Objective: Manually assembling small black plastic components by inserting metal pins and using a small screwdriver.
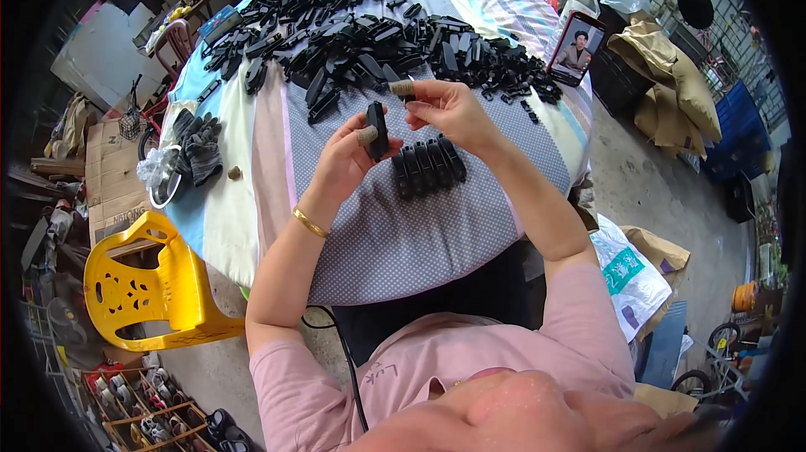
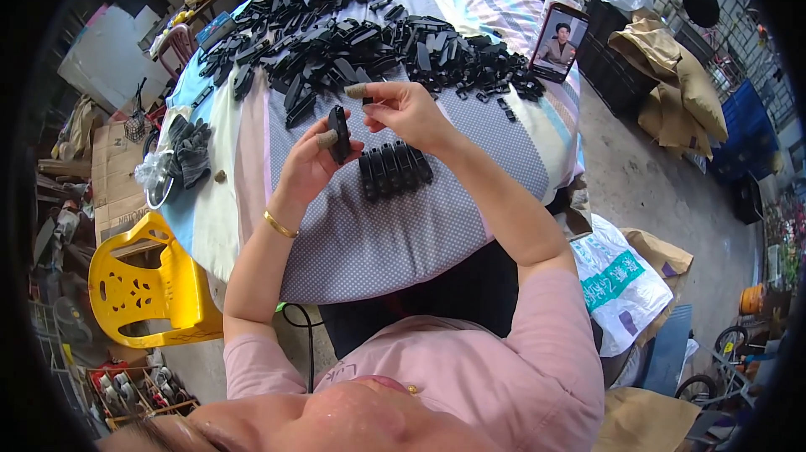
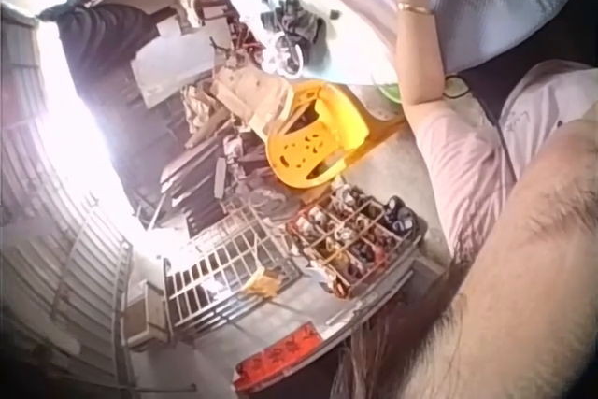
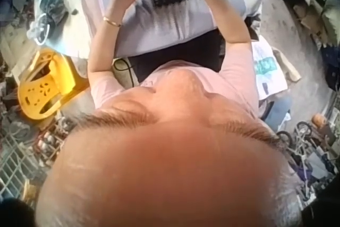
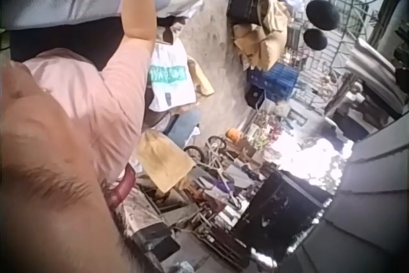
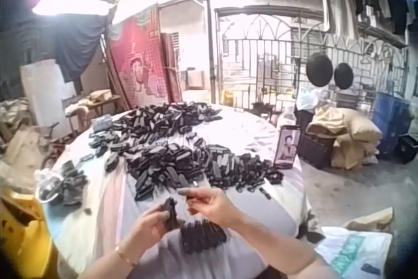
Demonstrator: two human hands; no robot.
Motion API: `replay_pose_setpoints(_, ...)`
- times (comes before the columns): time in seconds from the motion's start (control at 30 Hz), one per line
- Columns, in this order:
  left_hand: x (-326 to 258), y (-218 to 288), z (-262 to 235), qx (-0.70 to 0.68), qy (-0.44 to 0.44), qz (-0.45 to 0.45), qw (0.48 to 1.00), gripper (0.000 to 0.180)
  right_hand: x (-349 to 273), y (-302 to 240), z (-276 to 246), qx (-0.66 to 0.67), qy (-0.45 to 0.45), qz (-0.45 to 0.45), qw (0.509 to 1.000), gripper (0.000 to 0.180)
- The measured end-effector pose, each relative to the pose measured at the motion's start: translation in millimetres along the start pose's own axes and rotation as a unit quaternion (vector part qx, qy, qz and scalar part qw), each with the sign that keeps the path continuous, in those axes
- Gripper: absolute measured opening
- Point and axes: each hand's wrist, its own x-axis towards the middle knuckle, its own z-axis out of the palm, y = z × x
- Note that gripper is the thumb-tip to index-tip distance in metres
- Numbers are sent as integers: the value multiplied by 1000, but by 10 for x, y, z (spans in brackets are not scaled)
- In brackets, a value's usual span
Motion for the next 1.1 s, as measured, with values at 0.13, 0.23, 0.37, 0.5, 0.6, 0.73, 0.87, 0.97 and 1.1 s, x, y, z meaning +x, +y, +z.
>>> replay_pose_setpoints(0.13,-21,-9,23,-3,-19,-3,1000,36,-2,14,4,-24,11,-4,1000,28)
replay_pose_setpoints(0.23,-28,-1,48,-4,-19,-5,1000,36,-3,2,10,-52,40,5,998,28)
replay_pose_setpoints(0.37,-30,-5,39,-10,-24,-3,1000,36,-10,26,38,-64,57,-43,995,23)
replay_pose_setpoints(0.5,-33,-13,26,-7,-20,4,1000,36,-26,3,80,-190,73,-58,977,19)
replay_pose_setpoints(0.6,-26,-40,43,-6,-22,1,1000,37,-50,64,97,-266,114,-191,938,18)
replay_pose_setpoints(0.73,-47,-60,74,6,-20,5,1000,39,-67,-8,173,-367,123,-312,868,13)
replay_pose_setpoints(0.87,-47,-80,104,13,-31,22,999,39,-78,17,198,-405,109,-307,854,11)
replay_pose_setpoints(0.97,-46,-98,104,19,-31,30,999,39,-66,95,192,-410,106,-305,853,10)
replay_pose_setpoints(1.1,-52,-109,157,28,-13,47,998,37,-72,88,196,-428,113,-326,835,8)
